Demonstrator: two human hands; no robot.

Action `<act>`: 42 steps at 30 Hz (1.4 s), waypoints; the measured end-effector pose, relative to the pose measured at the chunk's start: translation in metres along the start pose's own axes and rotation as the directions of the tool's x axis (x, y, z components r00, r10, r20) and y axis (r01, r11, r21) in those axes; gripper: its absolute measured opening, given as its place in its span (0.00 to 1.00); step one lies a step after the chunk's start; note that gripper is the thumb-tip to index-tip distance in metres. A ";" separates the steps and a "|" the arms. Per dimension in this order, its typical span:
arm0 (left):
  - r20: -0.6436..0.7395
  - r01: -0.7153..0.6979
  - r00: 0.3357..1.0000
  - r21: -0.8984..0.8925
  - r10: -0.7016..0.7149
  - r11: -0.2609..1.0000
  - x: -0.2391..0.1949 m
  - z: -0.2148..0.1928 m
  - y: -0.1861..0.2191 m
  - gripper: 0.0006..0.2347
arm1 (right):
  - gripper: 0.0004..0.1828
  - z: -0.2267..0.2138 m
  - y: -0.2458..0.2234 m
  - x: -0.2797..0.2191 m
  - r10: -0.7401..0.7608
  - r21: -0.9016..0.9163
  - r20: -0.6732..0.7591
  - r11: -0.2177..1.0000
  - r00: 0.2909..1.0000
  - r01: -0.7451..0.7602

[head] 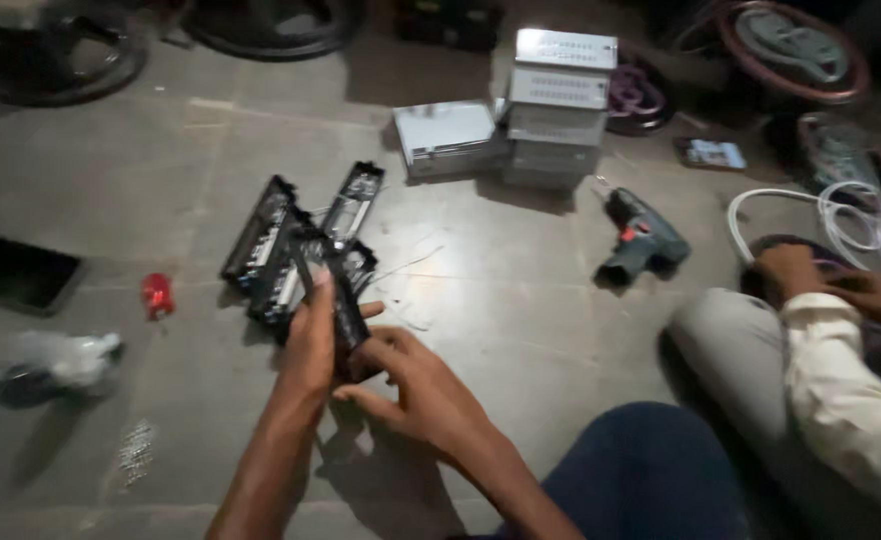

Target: The person sits on the floor and assembles small electronic components. They apply glue to a black plastic housing, insert a white plastic piece, and press it into place. The person repeats this process with several similar components, handling them one at a time.

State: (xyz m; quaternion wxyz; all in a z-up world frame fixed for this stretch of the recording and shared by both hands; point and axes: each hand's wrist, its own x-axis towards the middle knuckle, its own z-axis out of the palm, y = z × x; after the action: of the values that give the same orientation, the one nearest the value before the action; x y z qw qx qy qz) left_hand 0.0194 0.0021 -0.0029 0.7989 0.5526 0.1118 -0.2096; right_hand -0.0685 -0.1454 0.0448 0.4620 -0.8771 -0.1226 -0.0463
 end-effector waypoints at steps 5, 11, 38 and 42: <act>-0.144 -0.021 0.989 0.116 0.038 0.993 -0.007 -0.003 0.010 0.19 | 0.32 0.010 0.006 -0.003 0.250 0.135 0.217 0.950 0.944 -0.282; -0.137 -0.058 0.987 0.215 0.089 0.975 -0.006 -0.003 0.003 0.19 | 0.23 0.003 0.037 0.005 0.210 -0.290 -0.144 0.925 0.967 -0.244; 0.039 -0.124 0.992 0.294 0.118 0.948 -0.031 -0.006 0.009 0.22 | 0.12 0.017 0.096 0.007 0.257 -0.346 -0.259 0.875 0.931 -0.338; 0.074 -0.122 0.992 0.250 0.107 0.961 -0.046 -0.016 0.023 0.22 | 0.12 0.009 0.098 0.000 0.463 -0.190 -0.272 0.834 0.844 -0.518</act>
State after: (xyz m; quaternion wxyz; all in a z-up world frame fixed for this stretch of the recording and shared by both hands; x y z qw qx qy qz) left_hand -0.0098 0.0333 0.0292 0.7354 0.6492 0.0280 -0.1921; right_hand -0.0439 -0.1909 -0.0388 0.3517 -0.9208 0.1652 -0.0354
